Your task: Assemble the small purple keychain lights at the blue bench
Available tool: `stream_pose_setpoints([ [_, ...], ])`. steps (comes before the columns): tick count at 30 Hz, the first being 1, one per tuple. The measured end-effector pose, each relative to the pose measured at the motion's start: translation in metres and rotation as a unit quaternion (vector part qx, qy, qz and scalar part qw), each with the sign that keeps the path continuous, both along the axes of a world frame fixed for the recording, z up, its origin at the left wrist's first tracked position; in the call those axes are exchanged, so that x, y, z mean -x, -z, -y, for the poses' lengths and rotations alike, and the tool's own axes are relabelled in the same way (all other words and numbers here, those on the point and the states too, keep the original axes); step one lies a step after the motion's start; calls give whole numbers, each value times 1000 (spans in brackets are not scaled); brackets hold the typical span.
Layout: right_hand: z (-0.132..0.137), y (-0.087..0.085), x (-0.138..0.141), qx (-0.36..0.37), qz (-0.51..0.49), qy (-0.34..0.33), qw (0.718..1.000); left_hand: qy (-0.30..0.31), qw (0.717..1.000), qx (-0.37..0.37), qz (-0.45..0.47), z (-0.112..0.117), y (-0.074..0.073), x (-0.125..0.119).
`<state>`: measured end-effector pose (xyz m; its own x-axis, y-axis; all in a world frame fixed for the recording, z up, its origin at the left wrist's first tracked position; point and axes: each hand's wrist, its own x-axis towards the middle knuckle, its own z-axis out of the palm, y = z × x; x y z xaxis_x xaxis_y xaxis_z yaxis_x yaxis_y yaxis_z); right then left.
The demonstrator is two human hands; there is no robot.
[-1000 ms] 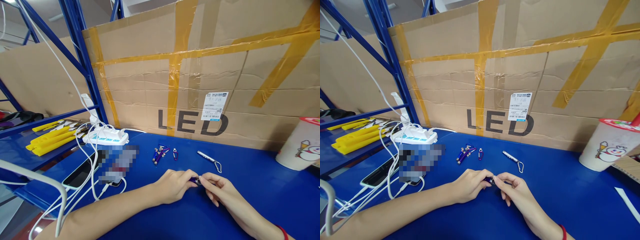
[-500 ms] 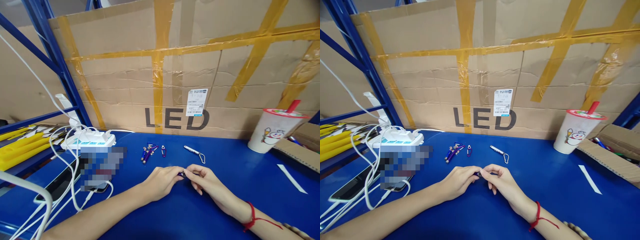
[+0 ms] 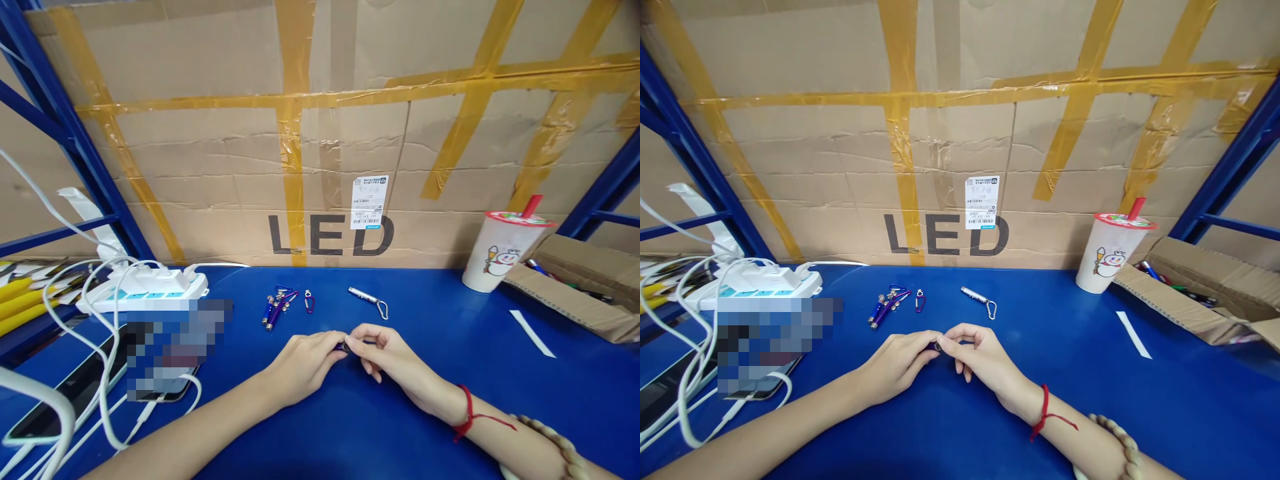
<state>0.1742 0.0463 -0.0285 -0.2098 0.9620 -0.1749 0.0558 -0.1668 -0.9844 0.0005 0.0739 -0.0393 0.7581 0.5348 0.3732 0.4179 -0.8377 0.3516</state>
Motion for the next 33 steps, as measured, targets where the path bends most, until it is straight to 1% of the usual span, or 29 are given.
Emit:
stream_pose_setpoints([
  [6, 0, 1, -1, -6, -7, -10, 1000, 2, 1000, 8, -6, 1, -2, 0],
  [14, 0, -2, 1, 3, -5, -6, 1000, -1, 1000, 9, -12, 0, -1, 0],
  [19, -1, 2, -2, -1, -6, -21, 1000, -8, 1000, 14, -20, 1, 0, 0],
  [22, -2, 5, -3, -2, 5, -33, 999, -15, 999, 10, -32, 2, 0, 0],
  [25, -1, 7, -3, -3, 20, -21, 1000, -25, 999, 7, -48, 3, 0, 0],
  [29, 1, 6, -1, 2, 45, -15, 999, -42, 997, -4, -67, 4, 0, 0],
  [33, 1, 4, 0, 5, 63, -17, 998, -49, 996, -28, -63, 5, 0, 0],
])
